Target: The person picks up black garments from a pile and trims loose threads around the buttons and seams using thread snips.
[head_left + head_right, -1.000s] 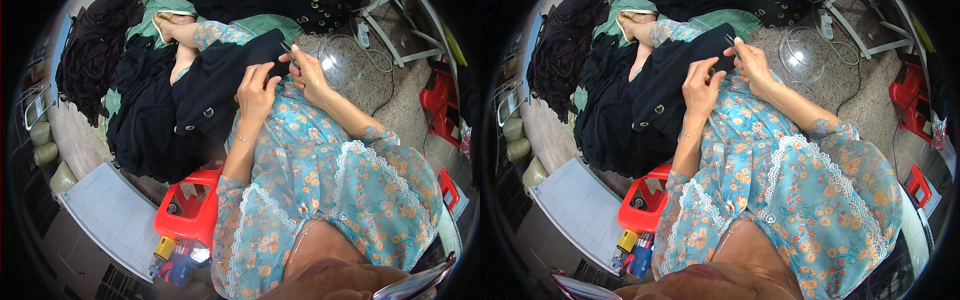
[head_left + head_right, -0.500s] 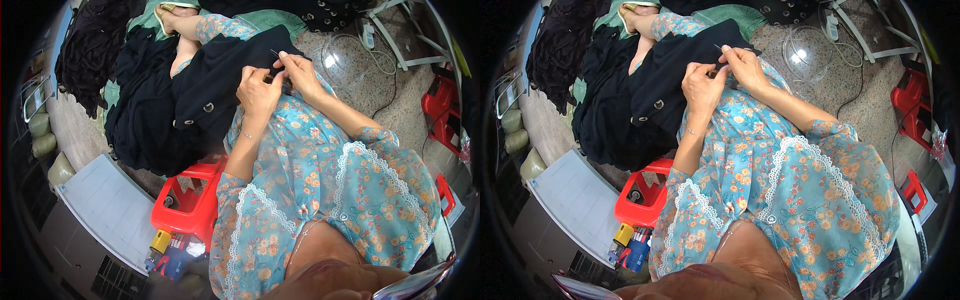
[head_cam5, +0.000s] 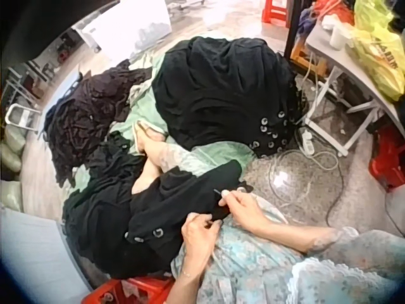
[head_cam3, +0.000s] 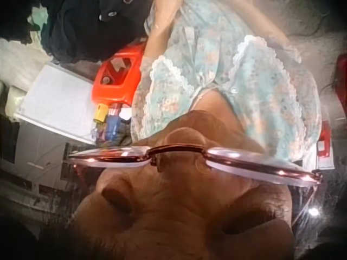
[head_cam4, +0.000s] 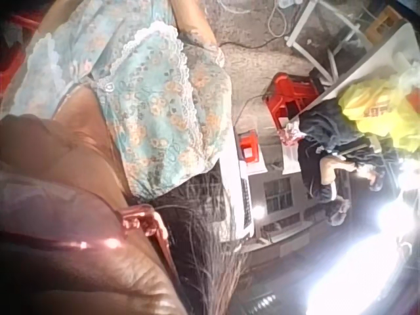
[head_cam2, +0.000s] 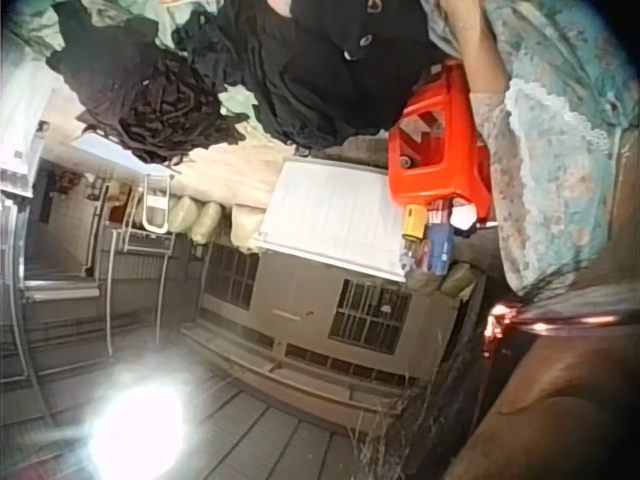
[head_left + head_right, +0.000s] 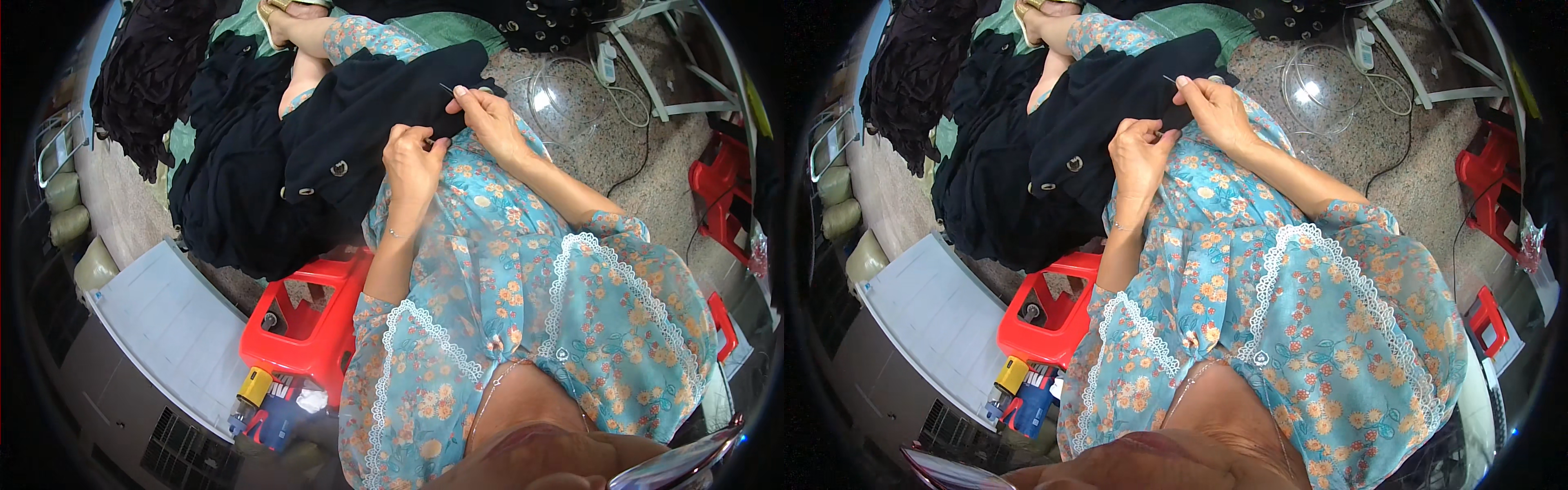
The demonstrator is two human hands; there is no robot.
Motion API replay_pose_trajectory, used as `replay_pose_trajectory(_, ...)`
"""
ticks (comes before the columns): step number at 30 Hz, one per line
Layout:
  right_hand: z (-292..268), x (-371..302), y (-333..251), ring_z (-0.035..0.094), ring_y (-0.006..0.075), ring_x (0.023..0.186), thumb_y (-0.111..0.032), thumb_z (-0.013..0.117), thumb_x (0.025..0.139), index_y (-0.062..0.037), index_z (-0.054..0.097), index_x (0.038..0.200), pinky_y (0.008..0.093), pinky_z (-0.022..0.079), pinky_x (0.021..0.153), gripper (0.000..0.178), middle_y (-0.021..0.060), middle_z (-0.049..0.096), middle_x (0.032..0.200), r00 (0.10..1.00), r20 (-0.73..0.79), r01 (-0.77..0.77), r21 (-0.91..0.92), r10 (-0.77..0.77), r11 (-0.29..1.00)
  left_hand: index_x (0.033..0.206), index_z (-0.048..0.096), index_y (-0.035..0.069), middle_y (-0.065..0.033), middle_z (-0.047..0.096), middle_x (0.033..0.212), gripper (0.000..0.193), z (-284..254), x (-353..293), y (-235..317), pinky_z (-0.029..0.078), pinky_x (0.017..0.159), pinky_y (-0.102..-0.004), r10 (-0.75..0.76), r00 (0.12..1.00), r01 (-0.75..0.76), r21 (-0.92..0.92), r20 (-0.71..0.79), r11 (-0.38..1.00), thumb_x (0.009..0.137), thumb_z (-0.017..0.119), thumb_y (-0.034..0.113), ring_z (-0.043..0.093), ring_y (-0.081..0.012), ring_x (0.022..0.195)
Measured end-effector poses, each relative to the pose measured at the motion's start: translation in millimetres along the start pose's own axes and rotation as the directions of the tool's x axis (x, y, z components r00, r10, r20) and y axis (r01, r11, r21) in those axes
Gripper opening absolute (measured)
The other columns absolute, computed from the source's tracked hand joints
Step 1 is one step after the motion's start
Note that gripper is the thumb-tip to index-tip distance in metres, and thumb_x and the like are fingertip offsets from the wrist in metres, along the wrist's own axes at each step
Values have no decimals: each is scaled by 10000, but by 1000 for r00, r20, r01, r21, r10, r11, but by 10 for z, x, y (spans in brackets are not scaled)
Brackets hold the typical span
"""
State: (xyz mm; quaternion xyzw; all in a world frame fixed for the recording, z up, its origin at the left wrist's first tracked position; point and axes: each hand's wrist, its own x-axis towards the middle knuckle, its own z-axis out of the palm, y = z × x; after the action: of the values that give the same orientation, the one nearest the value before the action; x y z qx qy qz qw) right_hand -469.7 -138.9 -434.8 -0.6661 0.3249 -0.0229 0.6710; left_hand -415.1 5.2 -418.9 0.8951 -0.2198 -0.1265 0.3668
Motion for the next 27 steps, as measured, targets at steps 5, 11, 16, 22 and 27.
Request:
replay_pose_trajectory(5, 10, 10, -9, 462, 103, 565, -450, 491, 955, -8, 685, 839, 288, 365, 533, 496, 6, 476, 581, 999, -1, 38, -120, -39, 992, 851, 699, -64, -120, 658, 775, 168, -24, -47, -20, 524, 574, -267, -120, 993, 122, -173, 20, 977, 719, 768, 14, 682, -169, 640)
replay_pose_trajectory(11, 17, 7, -28, 555, 180, 590, -480, 477, 932, -20, 700, 839, 340, 419, 578, 520, 66, 558, 590, 1000, 7, 31, -188, -30, 982, 774, 678, -27, -158, 619, 750, 47, 51, -38, -149, 480, 595, -370, -106, 994, 101, -214, -11, 971, 728, 678, -37, 621, -293, 637)
replay_pose_trajectory(16, 12, 1, -45, 557, 179, 588, -478, 473, 934, -19, 699, 836, 341, 420, 575, 521, 66, 558, 587, 1000, 6, 30, -198, -30, 980, 756, 620, -34, -162, 589, 762, 27, 89, 14, -186, 473, 628, -409, 30, 999, -36, -128, -44, 991, 752, 616, -60, 599, -334, 675)
replay_pose_trajectory(22, 13, 9, -20, 554, 171, 582, -478, 473, 935, -18, 700, 838, 339, 418, 573, 522, 60, 557, 585, 1000, 8, 26, -180, -25, 983, 759, 586, -38, -168, 576, 782, 37, 123, 24, -269, 476, 633, -409, 56, 997, -63, -154, -50, 986, 771, 588, -73, 600, -332, 694)
replay_pose_trajectory(27, -3, 20, -24, 552, 165, 560, -479, 471, 935, -18, 699, 838, 340, 420, 563, 524, 54, 549, 575, 997, -9, 68, -209, -72, 976, 799, 646, -55, -106, 632, 806, 19, 43, -36, -219, 510, 580, -267, -68, 998, 69, -422, 19, 904, 811, 645, -41, 643, -170, 629)
